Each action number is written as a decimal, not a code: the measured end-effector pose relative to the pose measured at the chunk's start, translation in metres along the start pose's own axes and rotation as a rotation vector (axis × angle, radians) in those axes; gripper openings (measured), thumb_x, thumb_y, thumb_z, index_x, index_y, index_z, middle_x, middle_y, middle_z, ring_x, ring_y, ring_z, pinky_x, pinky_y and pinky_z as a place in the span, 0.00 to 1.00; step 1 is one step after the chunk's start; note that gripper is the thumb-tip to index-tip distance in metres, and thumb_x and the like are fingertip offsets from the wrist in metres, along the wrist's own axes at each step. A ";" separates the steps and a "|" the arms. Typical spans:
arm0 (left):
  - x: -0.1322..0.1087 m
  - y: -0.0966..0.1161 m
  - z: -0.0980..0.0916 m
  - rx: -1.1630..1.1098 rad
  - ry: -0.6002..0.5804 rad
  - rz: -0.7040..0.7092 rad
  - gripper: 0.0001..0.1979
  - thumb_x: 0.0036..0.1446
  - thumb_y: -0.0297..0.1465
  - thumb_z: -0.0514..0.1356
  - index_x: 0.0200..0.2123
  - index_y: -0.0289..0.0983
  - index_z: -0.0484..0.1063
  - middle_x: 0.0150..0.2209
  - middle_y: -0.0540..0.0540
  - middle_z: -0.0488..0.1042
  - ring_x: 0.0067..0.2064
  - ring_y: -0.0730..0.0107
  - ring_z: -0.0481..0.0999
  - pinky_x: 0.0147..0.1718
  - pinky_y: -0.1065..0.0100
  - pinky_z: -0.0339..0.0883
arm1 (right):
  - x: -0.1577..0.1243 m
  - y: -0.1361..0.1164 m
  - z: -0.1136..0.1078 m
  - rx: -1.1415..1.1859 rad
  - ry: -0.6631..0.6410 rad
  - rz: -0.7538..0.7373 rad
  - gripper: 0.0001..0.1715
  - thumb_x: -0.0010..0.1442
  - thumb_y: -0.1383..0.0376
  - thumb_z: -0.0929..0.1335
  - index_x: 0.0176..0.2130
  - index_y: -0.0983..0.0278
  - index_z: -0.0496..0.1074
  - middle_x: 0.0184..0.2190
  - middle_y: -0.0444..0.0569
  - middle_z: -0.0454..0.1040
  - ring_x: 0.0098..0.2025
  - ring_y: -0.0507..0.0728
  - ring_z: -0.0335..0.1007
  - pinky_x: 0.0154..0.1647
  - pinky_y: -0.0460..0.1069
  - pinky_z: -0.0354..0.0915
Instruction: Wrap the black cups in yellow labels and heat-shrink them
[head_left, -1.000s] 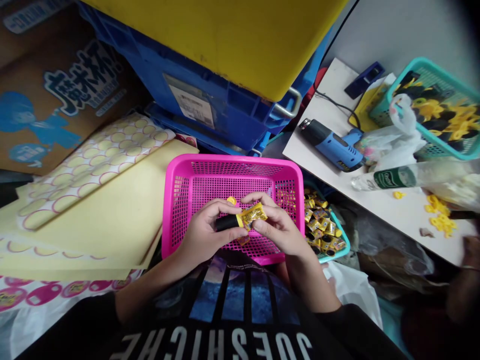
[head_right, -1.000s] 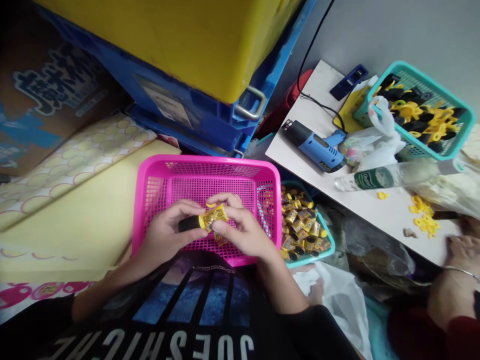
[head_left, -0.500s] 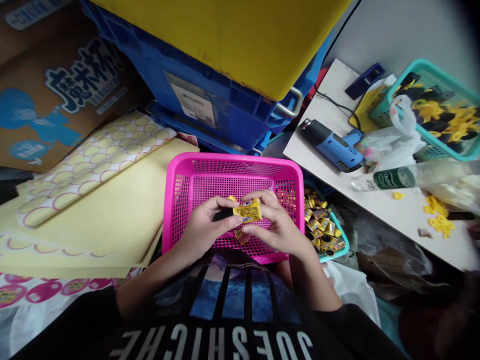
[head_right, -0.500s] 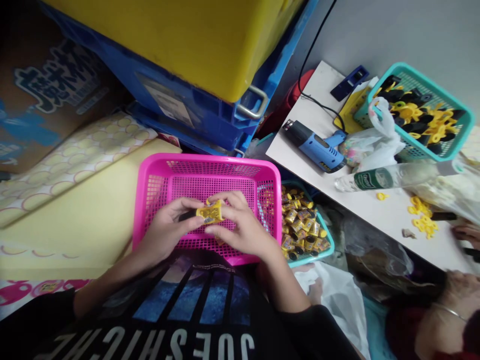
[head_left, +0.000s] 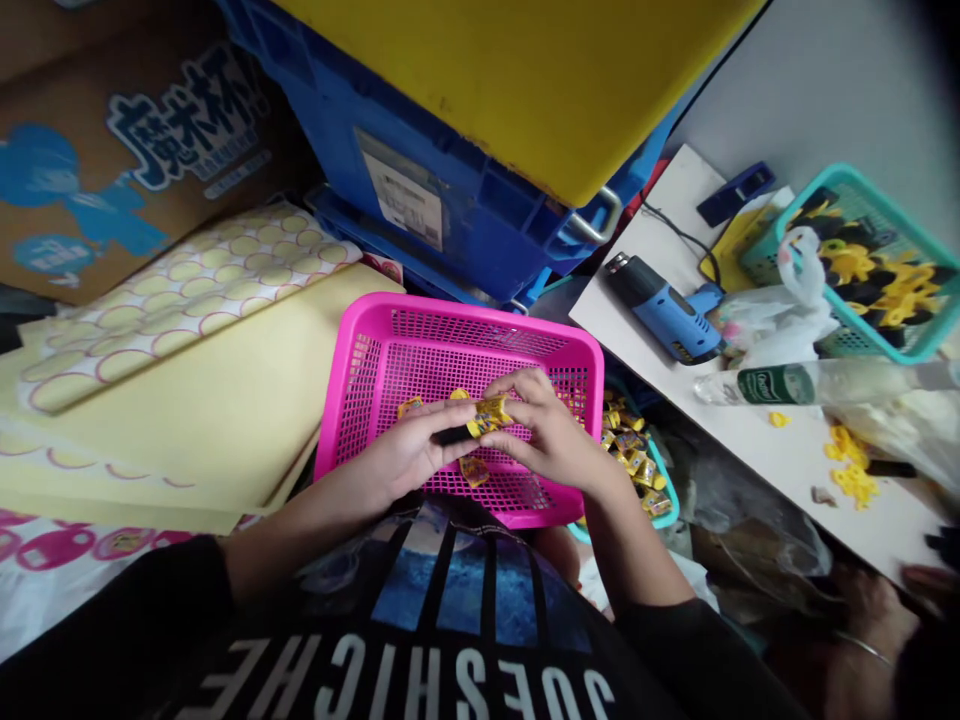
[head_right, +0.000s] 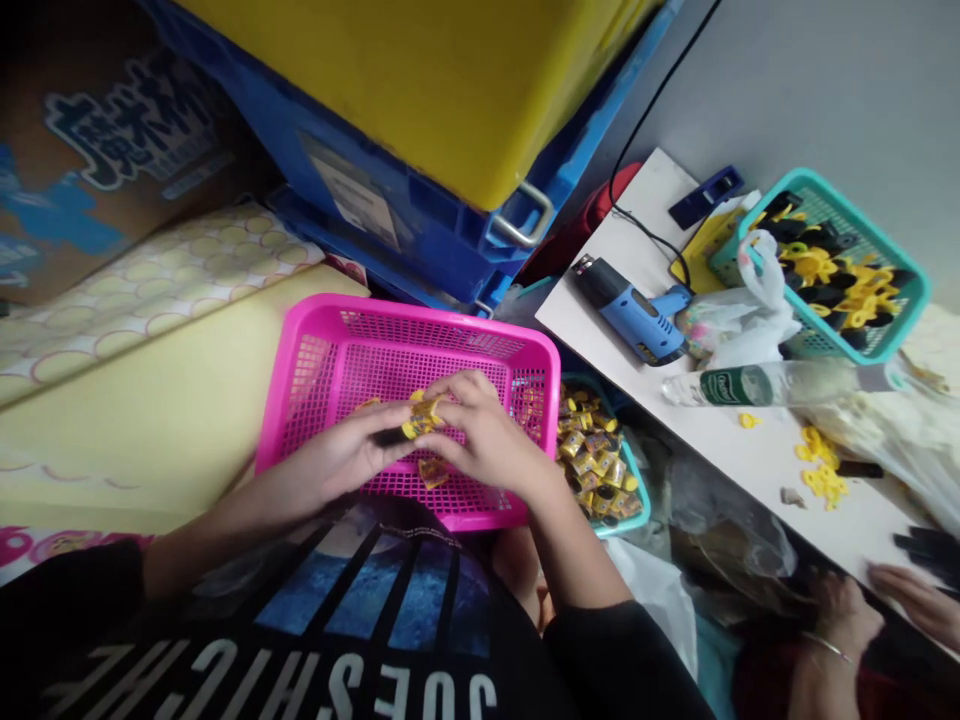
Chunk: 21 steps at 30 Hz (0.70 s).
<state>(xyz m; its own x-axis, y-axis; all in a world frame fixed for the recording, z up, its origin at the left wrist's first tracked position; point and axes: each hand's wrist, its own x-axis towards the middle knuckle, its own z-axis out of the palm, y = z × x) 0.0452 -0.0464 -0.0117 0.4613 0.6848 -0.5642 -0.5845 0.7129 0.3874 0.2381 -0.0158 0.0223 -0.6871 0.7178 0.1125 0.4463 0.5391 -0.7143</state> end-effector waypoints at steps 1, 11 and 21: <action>0.002 -0.001 -0.001 -0.007 -0.006 -0.002 0.04 0.52 0.29 0.66 0.33 0.37 0.77 0.40 0.47 0.78 0.49 0.64 0.76 0.48 0.61 0.72 | 0.000 0.002 0.000 -0.008 -0.006 -0.003 0.09 0.64 0.58 0.68 0.38 0.61 0.71 0.46 0.51 0.68 0.51 0.60 0.59 0.55 0.59 0.58; 0.000 -0.004 -0.010 -0.051 0.038 0.039 0.04 0.48 0.27 0.69 0.30 0.38 0.78 0.37 0.47 0.79 0.46 0.65 0.77 0.47 0.64 0.73 | 0.008 0.014 0.005 0.127 -0.119 -0.045 0.06 0.66 0.61 0.66 0.40 0.60 0.70 0.47 0.49 0.67 0.52 0.58 0.60 0.56 0.56 0.58; 0.003 0.000 -0.029 -0.049 -0.072 0.049 0.08 0.52 0.29 0.66 0.38 0.38 0.79 0.45 0.45 0.79 0.49 0.64 0.76 0.51 0.61 0.70 | 0.015 -0.003 0.009 -0.086 -0.023 -0.069 0.11 0.64 0.58 0.67 0.44 0.61 0.70 0.44 0.52 0.70 0.47 0.60 0.62 0.49 0.56 0.62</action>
<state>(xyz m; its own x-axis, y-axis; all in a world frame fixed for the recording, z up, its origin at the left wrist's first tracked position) 0.0272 -0.0486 -0.0348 0.4769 0.7292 -0.4907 -0.6389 0.6711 0.3762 0.2213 -0.0107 0.0193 -0.7303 0.6679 0.1431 0.4441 0.6235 -0.6435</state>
